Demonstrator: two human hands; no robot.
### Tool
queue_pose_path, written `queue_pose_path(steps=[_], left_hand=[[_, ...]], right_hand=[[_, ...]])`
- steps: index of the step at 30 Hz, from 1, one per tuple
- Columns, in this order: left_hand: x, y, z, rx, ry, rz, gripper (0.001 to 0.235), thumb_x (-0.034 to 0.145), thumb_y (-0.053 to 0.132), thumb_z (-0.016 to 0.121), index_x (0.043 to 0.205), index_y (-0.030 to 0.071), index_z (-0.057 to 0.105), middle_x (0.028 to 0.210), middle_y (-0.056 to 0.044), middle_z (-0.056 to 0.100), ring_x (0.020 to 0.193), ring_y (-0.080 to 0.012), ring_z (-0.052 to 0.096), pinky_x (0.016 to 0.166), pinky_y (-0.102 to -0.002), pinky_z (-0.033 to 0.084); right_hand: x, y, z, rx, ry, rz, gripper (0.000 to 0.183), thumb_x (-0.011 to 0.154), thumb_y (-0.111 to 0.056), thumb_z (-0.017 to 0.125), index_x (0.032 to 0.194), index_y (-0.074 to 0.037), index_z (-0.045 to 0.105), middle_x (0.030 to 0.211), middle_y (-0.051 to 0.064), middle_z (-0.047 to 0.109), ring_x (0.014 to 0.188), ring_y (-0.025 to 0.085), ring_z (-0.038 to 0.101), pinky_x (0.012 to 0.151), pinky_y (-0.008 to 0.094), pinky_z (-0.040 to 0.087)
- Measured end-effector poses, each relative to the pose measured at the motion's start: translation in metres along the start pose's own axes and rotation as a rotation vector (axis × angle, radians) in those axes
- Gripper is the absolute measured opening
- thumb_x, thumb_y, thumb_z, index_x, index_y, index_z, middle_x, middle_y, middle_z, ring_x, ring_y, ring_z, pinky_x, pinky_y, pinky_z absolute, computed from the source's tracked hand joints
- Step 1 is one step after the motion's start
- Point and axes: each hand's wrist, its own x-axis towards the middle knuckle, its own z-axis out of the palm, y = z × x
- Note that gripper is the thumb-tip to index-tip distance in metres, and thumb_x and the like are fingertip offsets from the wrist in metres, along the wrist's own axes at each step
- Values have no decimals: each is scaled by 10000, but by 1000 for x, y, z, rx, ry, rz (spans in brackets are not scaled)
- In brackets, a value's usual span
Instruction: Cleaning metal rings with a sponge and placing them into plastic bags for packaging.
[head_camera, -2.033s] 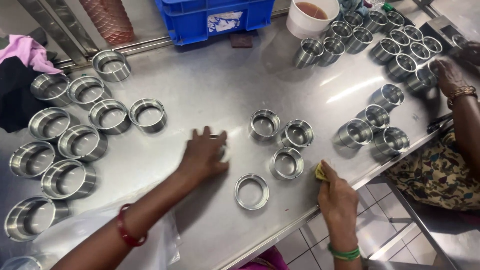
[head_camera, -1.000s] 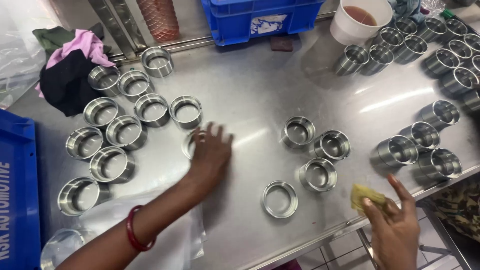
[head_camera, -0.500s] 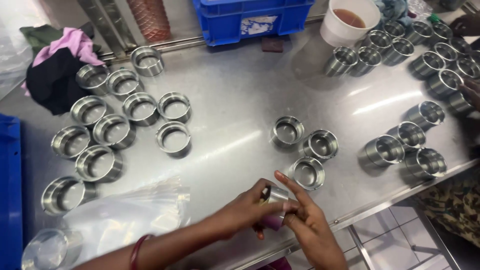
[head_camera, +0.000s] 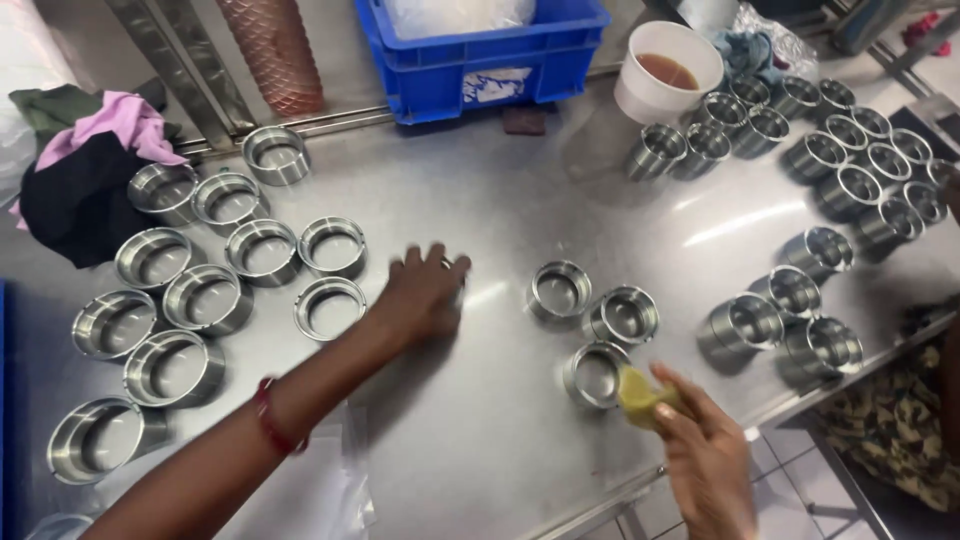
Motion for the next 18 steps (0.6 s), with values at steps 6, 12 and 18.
queue_pose_path(steps=[6,12,18], left_hand=[[80,64,35,47,149,373,802,721,212,799,1459,260,486,1489,-188,399,1341,-434,390,1042,-639,365],[50,80,34,-139,-58,345,827,646,340,880,1372,207,506,1424,-198,394,1336,-452,349,1005,-555,463],[-64,46,0,-223,-112,159,737,638,314,835,1306,211,539,1268,-149,470,1202,-377,471,885,-507,543]], right_hand=[[28,34,-44,171,-99,-120,114,957,-26,577,1041,49,561,1240,232,704,1156,290,699,998,432,545],[54,76,-63,-75,-47,5,139,987,-67,615,1085,27,647,1058,356,649,817,411,701,628,440,572],[34,22,-17,881,-656,-82,123,990,-131,676,1057,-32,649,1534,292,446,1244,402,624,788,372,629]])
